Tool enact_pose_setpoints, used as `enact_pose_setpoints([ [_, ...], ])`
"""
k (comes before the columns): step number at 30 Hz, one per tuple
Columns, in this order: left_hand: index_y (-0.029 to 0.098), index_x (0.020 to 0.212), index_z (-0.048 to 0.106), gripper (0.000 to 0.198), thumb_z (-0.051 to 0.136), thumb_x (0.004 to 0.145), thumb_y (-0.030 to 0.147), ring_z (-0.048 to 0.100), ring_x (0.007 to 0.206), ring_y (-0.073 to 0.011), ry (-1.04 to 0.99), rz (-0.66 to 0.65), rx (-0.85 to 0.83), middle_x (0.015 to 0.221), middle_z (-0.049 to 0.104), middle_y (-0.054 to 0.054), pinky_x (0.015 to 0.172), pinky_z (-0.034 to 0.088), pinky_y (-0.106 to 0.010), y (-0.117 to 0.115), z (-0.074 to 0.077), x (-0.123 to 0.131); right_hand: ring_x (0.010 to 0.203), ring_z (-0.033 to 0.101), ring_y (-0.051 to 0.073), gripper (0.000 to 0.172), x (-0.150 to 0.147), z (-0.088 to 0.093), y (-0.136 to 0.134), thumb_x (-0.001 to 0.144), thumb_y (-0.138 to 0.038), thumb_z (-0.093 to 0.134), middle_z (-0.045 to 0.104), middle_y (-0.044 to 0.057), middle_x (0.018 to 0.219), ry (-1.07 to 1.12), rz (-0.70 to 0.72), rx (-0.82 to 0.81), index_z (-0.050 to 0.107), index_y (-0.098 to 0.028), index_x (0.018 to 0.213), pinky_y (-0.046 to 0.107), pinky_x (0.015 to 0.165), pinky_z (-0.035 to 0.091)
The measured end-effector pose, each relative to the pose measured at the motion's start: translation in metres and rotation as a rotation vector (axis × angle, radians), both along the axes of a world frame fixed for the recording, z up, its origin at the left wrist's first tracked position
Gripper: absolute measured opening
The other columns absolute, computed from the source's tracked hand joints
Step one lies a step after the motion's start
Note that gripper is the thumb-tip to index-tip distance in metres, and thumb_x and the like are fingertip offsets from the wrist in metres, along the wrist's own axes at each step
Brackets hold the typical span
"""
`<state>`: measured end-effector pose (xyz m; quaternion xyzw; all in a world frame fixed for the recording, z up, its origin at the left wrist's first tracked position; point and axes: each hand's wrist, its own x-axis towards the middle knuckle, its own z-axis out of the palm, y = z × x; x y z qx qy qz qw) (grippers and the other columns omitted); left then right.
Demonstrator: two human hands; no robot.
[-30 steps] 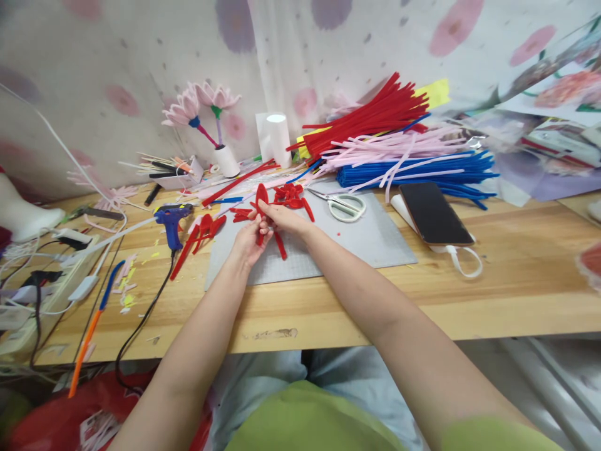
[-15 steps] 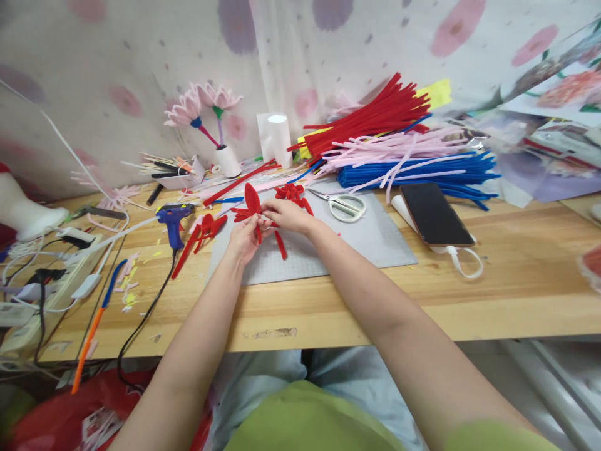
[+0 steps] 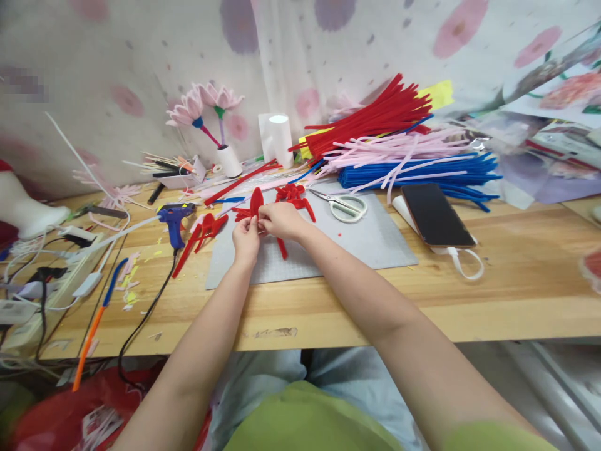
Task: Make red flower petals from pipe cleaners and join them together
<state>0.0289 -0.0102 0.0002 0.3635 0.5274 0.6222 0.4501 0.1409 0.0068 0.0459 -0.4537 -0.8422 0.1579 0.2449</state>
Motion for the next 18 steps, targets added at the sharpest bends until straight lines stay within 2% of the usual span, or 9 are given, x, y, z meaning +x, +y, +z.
enact_pose_setpoints([
  [3,0.016,0.069,0.052,0.012,0.052,0.079,0.022,0.055,0.051,-0.0076,-0.046,0.008,-0.011,0.056,0.056,0.004,0.058,0.047,-0.022,-0.002,0.005,0.001,0.062,0.05,0.013,0.014,0.001,0.0,0.001,0.075,-0.022,0.052,0.063,0.004,0.069,0.063,0.011,-0.02,0.061,-0.015,0.067,0.024,0.056,0.029],
  [5,0.015,0.068,0.051,0.012,0.051,0.079,0.02,0.054,0.049,-0.0071,-0.077,0.001,-0.024,0.054,0.054,0.005,0.058,0.048,-0.021,-0.003,0.008,-0.001,0.06,0.05,0.012,0.014,0.003,-0.002,0.005,0.074,-0.024,0.054,0.062,0.003,0.066,0.15,0.035,-0.104,0.061,-0.015,0.067,0.023,0.056,0.031],
  [8,0.015,0.066,0.05,0.013,0.052,0.078,0.019,0.051,0.045,-0.0062,-0.101,-0.027,-0.041,0.048,0.048,0.007,0.057,0.048,-0.021,-0.003,0.012,-0.006,0.057,0.051,0.01,0.024,0.01,-0.009,0.014,0.074,-0.038,0.056,0.059,0.002,0.062,0.42,0.081,-0.355,0.062,-0.014,0.07,0.022,0.054,0.035],
  [10,0.015,0.064,0.05,0.015,0.054,0.077,0.02,0.05,0.044,-0.0058,-0.105,-0.054,-0.048,0.047,0.048,0.007,0.057,0.048,-0.021,-0.004,0.014,-0.007,0.054,0.05,0.01,0.03,0.013,-0.015,0.02,0.07,-0.044,0.06,0.059,0.002,0.064,0.629,-0.004,-0.462,0.061,-0.014,0.072,0.022,0.05,0.037],
  [12,0.014,0.063,0.05,0.016,0.057,0.075,0.022,0.052,0.045,-0.0061,-0.098,-0.107,-0.057,0.049,0.05,0.006,0.058,0.049,-0.022,-0.005,0.015,-0.006,0.051,0.048,0.008,0.032,0.013,-0.022,0.024,0.067,-0.045,0.064,0.058,0.001,0.062,0.762,-0.019,-0.53,0.059,-0.014,0.073,0.021,0.048,0.036],
  [15,0.013,0.066,0.052,0.015,0.059,0.074,0.023,0.056,0.048,-0.0075,-0.097,-0.198,-0.072,0.051,0.053,0.004,0.059,0.051,-0.024,-0.007,0.015,-0.003,0.045,0.041,0.006,0.035,0.009,-0.03,0.026,0.063,-0.045,0.067,0.049,-0.003,0.052,0.849,0.026,-0.601,0.051,-0.015,0.061,0.02,0.043,0.03],
  [18,0.013,0.065,0.053,0.017,0.062,0.073,0.025,0.059,0.051,-0.0086,-0.126,-0.264,-0.097,0.052,0.053,0.003,0.062,0.052,-0.025,-0.008,0.015,-0.001,0.043,0.035,0.004,0.04,0.004,-0.033,0.025,0.06,-0.045,0.069,0.041,-0.006,0.046,0.877,0.004,-0.562,0.042,-0.016,0.052,0.02,0.042,0.025],
])
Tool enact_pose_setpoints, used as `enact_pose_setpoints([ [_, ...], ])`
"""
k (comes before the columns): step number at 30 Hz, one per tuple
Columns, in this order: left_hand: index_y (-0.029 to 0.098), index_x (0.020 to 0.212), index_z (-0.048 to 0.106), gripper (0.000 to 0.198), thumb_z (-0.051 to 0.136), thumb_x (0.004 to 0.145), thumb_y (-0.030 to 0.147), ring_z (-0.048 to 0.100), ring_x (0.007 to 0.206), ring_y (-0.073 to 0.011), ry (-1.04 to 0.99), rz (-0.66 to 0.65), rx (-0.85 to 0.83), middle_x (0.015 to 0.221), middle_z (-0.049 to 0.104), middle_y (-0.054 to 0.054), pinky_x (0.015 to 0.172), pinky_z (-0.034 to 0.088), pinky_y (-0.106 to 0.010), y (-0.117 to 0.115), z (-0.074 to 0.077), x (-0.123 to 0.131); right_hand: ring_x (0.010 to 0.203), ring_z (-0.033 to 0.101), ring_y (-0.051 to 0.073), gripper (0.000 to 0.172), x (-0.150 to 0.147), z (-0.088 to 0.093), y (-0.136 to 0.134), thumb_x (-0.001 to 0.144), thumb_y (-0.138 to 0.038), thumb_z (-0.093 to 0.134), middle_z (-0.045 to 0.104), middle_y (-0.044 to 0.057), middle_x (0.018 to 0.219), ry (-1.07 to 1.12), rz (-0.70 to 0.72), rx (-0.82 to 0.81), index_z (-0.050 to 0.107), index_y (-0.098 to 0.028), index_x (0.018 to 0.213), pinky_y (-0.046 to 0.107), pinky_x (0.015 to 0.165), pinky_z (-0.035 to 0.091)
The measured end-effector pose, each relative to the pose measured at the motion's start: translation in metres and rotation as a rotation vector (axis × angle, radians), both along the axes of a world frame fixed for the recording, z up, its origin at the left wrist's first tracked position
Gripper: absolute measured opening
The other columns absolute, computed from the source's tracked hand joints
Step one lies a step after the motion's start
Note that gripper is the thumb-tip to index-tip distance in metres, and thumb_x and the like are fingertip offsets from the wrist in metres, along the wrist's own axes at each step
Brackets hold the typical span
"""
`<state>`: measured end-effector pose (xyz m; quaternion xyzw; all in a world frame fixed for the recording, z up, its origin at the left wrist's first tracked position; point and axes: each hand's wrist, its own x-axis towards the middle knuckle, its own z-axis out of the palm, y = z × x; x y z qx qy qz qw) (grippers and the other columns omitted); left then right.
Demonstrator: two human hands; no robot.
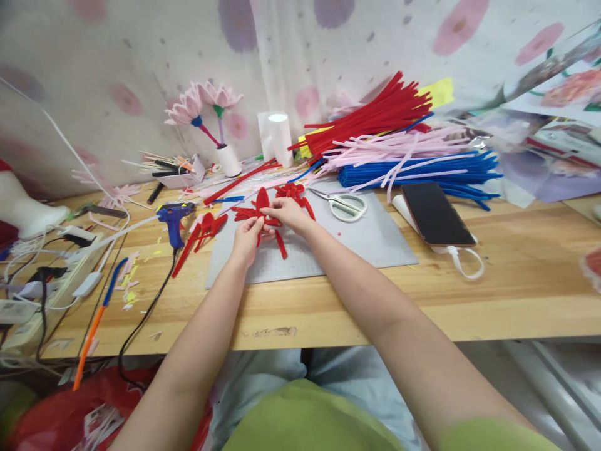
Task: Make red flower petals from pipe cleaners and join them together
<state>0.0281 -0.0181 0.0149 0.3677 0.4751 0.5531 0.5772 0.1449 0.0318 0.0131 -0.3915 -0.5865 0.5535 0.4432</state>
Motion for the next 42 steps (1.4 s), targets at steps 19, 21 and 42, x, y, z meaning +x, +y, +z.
enact_pose_setpoints([
  [19,0.012,0.069,0.054,0.018,0.059,0.075,0.028,0.062,0.054,-0.0106,-0.02,0.073,-0.051,0.053,0.055,0.002,0.058,0.053,-0.024,0.001,-0.006,0.007,0.035,0.033,0.003,0.042,-0.014,0.003,-0.011,0.059,-0.041,0.071,0.04,-0.009,0.041,0.102,-0.047,-0.112,0.036,-0.018,0.053,0.018,0.037,0.023],
  [21,0.013,0.067,0.053,0.018,0.058,0.076,0.027,0.062,0.053,-0.0103,-0.023,0.074,-0.047,0.051,0.054,0.003,0.059,0.053,-0.025,0.001,-0.006,0.007,0.037,0.035,0.003,0.041,-0.011,0.004,-0.011,0.059,-0.04,0.072,0.041,-0.008,0.042,0.114,-0.027,-0.108,0.038,-0.017,0.053,0.018,0.037,0.024],
  [42,0.015,0.061,0.049,0.018,0.057,0.072,0.026,0.052,0.037,-0.0082,0.054,-0.039,0.016,0.041,0.05,0.005,0.049,0.048,-0.022,0.0,-0.003,0.009,0.052,0.043,0.007,0.029,-0.003,0.013,-0.01,0.064,-0.04,0.065,0.051,-0.004,0.057,0.067,-0.076,0.023,0.053,-0.014,0.067,0.022,0.052,0.035],
])
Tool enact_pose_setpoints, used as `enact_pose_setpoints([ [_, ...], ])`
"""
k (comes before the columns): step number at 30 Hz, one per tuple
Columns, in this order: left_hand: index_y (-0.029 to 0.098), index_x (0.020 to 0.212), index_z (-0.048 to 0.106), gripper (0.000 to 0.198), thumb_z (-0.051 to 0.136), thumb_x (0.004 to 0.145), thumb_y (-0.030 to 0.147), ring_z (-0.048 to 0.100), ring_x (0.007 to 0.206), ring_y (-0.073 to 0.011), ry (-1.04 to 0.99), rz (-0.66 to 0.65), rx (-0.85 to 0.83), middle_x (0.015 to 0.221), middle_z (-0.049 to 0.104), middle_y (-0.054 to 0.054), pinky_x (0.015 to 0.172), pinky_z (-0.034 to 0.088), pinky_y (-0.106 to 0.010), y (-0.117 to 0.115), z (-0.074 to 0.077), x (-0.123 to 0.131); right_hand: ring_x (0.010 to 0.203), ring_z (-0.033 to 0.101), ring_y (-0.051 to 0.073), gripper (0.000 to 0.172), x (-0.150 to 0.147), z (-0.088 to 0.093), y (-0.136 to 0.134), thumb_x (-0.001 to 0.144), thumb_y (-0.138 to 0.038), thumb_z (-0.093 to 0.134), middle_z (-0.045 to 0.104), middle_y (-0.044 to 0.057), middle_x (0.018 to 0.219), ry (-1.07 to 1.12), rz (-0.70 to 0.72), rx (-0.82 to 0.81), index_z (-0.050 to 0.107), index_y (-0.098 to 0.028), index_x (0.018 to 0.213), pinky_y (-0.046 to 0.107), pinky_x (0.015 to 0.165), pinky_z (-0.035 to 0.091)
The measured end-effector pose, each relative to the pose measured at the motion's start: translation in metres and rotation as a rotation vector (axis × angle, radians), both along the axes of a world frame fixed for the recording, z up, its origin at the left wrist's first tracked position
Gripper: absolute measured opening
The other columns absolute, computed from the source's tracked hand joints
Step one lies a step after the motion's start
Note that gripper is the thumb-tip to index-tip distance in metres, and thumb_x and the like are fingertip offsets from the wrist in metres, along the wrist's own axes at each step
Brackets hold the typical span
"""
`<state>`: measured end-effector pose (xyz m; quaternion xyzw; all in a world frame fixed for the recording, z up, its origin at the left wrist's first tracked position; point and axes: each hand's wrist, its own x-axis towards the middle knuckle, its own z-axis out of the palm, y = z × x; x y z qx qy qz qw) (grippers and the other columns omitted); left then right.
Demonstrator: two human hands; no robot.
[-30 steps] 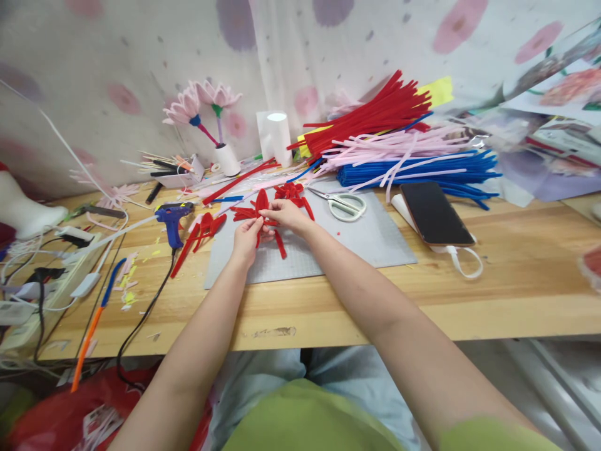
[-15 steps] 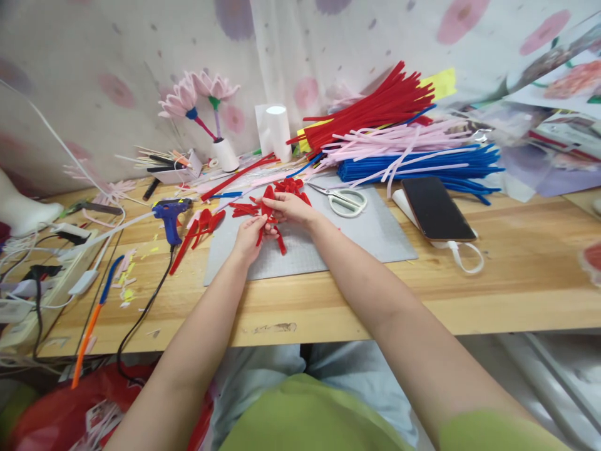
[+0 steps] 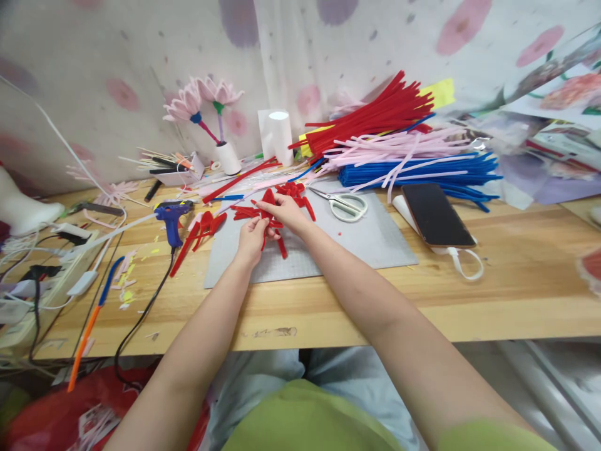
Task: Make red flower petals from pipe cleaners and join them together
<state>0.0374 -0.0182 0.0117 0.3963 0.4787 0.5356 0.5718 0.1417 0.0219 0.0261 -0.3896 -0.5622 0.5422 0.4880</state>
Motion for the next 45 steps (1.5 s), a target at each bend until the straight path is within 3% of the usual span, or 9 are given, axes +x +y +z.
enact_pose_setpoints([
  [3,0.015,0.061,0.05,0.017,0.056,0.072,0.027,0.056,0.04,-0.0105,0.03,0.021,0.062,0.044,0.054,0.004,0.05,0.05,-0.024,0.0,-0.003,0.0,0.051,0.043,0.007,0.031,0.006,-0.002,0.006,0.059,-0.039,0.069,0.052,-0.003,0.056,-0.058,0.14,-0.057,0.055,-0.013,0.066,0.022,0.05,0.033],
  [8,0.014,0.065,0.053,0.016,0.057,0.072,0.028,0.061,0.048,-0.0123,-0.051,0.098,0.048,0.05,0.057,0.002,0.06,0.053,-0.029,0.003,-0.007,0.001,0.052,0.042,0.007,0.029,-0.001,-0.003,0.008,0.06,-0.038,0.068,0.052,-0.002,0.057,-0.119,-0.073,0.044,0.054,-0.013,0.061,0.022,0.051,0.033],
  [10,0.014,0.066,0.054,0.017,0.058,0.072,0.029,0.062,0.051,-0.0126,-0.079,0.092,0.05,0.051,0.058,0.002,0.063,0.053,-0.03,0.004,-0.008,-0.001,0.054,0.044,0.007,0.03,-0.003,-0.003,0.007,0.061,-0.039,0.068,0.053,-0.002,0.058,-0.138,-0.09,0.05,0.054,-0.013,0.063,0.022,0.051,0.033],
  [16,0.012,0.066,0.054,0.016,0.062,0.068,0.025,0.063,0.052,-0.0142,-0.133,0.029,0.0,0.05,0.058,0.001,0.065,0.054,-0.033,0.003,-0.002,-0.009,0.048,0.039,0.005,0.034,0.008,-0.003,0.007,0.068,-0.046,0.062,0.049,-0.003,0.055,-0.074,0.23,-0.082,0.055,-0.013,0.068,0.021,0.046,0.028],
  [24,0.012,0.07,0.056,0.015,0.06,0.072,0.026,0.066,0.063,-0.0167,-0.057,0.0,-0.039,0.052,0.059,-0.001,0.068,0.054,-0.034,0.004,-0.002,-0.008,0.051,0.043,0.006,0.028,0.003,-0.008,0.009,0.06,-0.034,0.069,0.051,-0.004,0.058,-0.013,0.079,-0.014,0.051,-0.014,0.067,0.021,0.048,0.031],
  [30,0.012,0.072,0.056,0.014,0.06,0.074,0.024,0.066,0.066,-0.0159,-0.073,0.007,-0.075,0.057,0.06,-0.002,0.068,0.054,-0.032,0.004,-0.004,-0.004,0.053,0.044,0.007,0.028,-0.001,-0.01,0.006,0.06,-0.033,0.068,0.049,-0.005,0.058,-0.012,0.062,-0.006,0.047,-0.016,0.065,0.021,0.051,0.034],
  [36,0.013,0.069,0.054,0.014,0.05,0.08,0.021,0.062,0.054,-0.0124,-0.037,0.15,-0.018,0.055,0.058,0.0,0.062,0.053,-0.03,0.01,-0.007,-0.005,0.059,0.048,0.009,0.026,0.001,-0.001,0.001,0.069,-0.039,0.061,0.054,-0.002,0.065,-0.387,0.046,0.092,0.05,-0.015,0.074,0.022,0.056,0.035],
  [40,0.015,0.068,0.052,0.018,0.046,0.082,0.024,0.058,0.052,-0.0113,0.057,0.176,0.053,0.052,0.055,0.002,0.06,0.05,-0.027,0.013,-0.013,-0.012,0.057,0.045,0.009,0.025,0.003,0.003,-0.002,0.075,-0.035,0.053,0.053,-0.001,0.059,-0.664,0.13,0.239,0.05,-0.015,0.061,0.022,0.056,0.032],
  [45,0.017,0.069,0.054,0.018,0.045,0.081,0.027,0.056,0.058,-0.0118,0.428,0.308,0.163,0.063,0.06,-0.001,0.064,0.045,-0.025,0.013,-0.019,-0.016,0.058,0.046,0.01,0.025,-0.003,-0.005,-0.004,0.075,-0.033,0.049,0.053,0.0,0.06,-0.513,0.163,0.252,0.049,-0.015,0.058,0.022,0.056,0.033],
])
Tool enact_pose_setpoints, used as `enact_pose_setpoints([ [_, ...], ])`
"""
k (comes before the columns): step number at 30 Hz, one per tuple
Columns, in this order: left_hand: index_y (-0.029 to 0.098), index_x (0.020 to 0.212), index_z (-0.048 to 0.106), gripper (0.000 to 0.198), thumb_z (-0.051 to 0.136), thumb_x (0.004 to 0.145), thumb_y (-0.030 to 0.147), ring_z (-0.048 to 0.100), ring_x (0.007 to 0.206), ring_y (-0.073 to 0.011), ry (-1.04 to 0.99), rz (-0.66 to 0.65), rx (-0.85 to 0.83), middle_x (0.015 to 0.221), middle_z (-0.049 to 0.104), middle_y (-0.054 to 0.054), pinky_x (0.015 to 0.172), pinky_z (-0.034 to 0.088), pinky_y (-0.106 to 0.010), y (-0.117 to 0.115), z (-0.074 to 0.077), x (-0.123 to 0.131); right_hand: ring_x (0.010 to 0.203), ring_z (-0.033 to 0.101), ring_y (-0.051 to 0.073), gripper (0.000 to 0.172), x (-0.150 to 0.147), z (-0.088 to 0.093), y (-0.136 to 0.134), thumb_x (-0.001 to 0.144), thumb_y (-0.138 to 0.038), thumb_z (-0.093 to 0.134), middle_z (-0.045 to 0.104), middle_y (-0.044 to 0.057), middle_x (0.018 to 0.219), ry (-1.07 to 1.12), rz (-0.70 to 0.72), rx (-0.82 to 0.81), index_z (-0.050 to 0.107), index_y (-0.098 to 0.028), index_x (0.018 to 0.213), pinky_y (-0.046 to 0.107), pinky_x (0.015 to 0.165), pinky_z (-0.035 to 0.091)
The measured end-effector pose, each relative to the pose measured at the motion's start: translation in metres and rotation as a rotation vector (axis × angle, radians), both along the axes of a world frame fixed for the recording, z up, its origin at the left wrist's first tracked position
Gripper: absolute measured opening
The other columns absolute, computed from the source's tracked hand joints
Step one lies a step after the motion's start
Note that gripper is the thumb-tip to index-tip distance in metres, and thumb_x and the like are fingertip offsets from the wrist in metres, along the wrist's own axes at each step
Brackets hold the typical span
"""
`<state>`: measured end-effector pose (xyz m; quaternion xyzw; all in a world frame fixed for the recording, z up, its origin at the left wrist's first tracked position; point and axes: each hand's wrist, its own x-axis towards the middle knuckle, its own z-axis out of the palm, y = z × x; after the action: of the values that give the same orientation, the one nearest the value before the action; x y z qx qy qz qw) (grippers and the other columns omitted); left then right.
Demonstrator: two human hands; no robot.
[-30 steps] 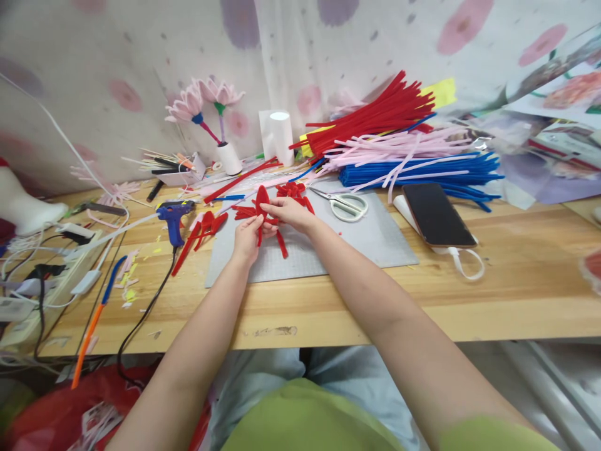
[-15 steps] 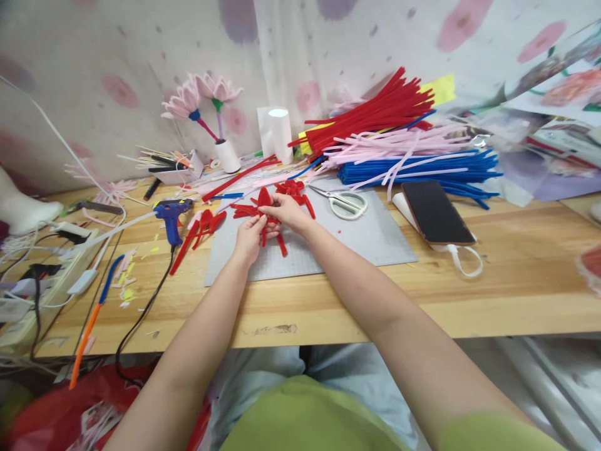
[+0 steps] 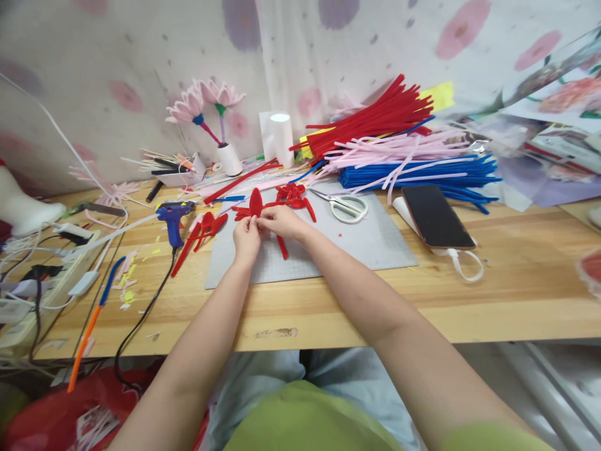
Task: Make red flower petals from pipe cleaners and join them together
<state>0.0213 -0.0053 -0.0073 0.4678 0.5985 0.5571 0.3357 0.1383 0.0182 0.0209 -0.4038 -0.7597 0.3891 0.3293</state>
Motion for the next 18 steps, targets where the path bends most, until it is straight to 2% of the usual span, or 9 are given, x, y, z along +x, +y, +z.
enact_pose_setpoints([
  [3,0.018,0.067,0.055,0.021,0.045,0.081,0.03,0.055,0.062,-0.0123,0.131,0.077,0.03,0.065,0.06,-0.001,0.065,0.043,-0.024,0.0,-0.002,-0.001,0.057,0.044,0.01,0.027,-0.005,-0.005,-0.001,0.074,-0.035,0.049,0.05,-0.001,0.057,0.1,0.044,-0.006,0.047,-0.016,0.055,0.023,0.056,0.033],
  [8,0.018,0.067,0.053,0.02,0.044,0.081,0.03,0.052,0.057,-0.0101,0.022,0.055,0.047,0.06,0.057,0.001,0.059,0.042,-0.021,0.001,-0.002,0.001,0.057,0.043,0.009,0.029,-0.007,-0.005,-0.001,0.072,-0.037,0.051,0.047,-0.003,0.056,0.197,0.088,-0.059,0.044,-0.017,0.054,0.022,0.057,0.035],
  [13,0.019,0.067,0.05,0.02,0.044,0.081,0.031,0.052,0.051,-0.0086,-0.029,0.02,-0.009,0.056,0.053,0.003,0.054,0.042,-0.019,0.001,-0.005,-0.003,0.057,0.046,0.009,0.031,0.0,-0.004,0.002,0.071,-0.041,0.053,0.05,-0.002,0.057,0.169,0.103,-0.083,0.047,-0.016,0.054,0.022,0.057,0.035],
  [15,0.019,0.066,0.047,0.022,0.043,0.082,0.032,0.052,0.047,-0.0082,-0.038,0.0,-0.028,0.052,0.048,0.005,0.053,0.042,-0.02,0.001,-0.007,-0.004,0.055,0.045,0.009,0.033,0.004,-0.003,0.004,0.071,-0.045,0.054,0.05,-0.002,0.056,0.147,0.084,-0.098,0.051,-0.015,0.057,0.022,0.055,0.034],
  [18,0.019,0.064,0.044,0.024,0.041,0.083,0.033,0.053,0.046,-0.0086,-0.043,-0.035,-0.036,0.051,0.046,0.006,0.054,0.044,-0.021,0.0,-0.008,-0.005,0.051,0.043,0.008,0.034,0.007,-0.001,0.006,0.071,-0.049,0.055,0.049,-0.003,0.054,0.138,-0.02,-0.151,0.054,-0.015,0.065,0.022,0.051,0.032],
])
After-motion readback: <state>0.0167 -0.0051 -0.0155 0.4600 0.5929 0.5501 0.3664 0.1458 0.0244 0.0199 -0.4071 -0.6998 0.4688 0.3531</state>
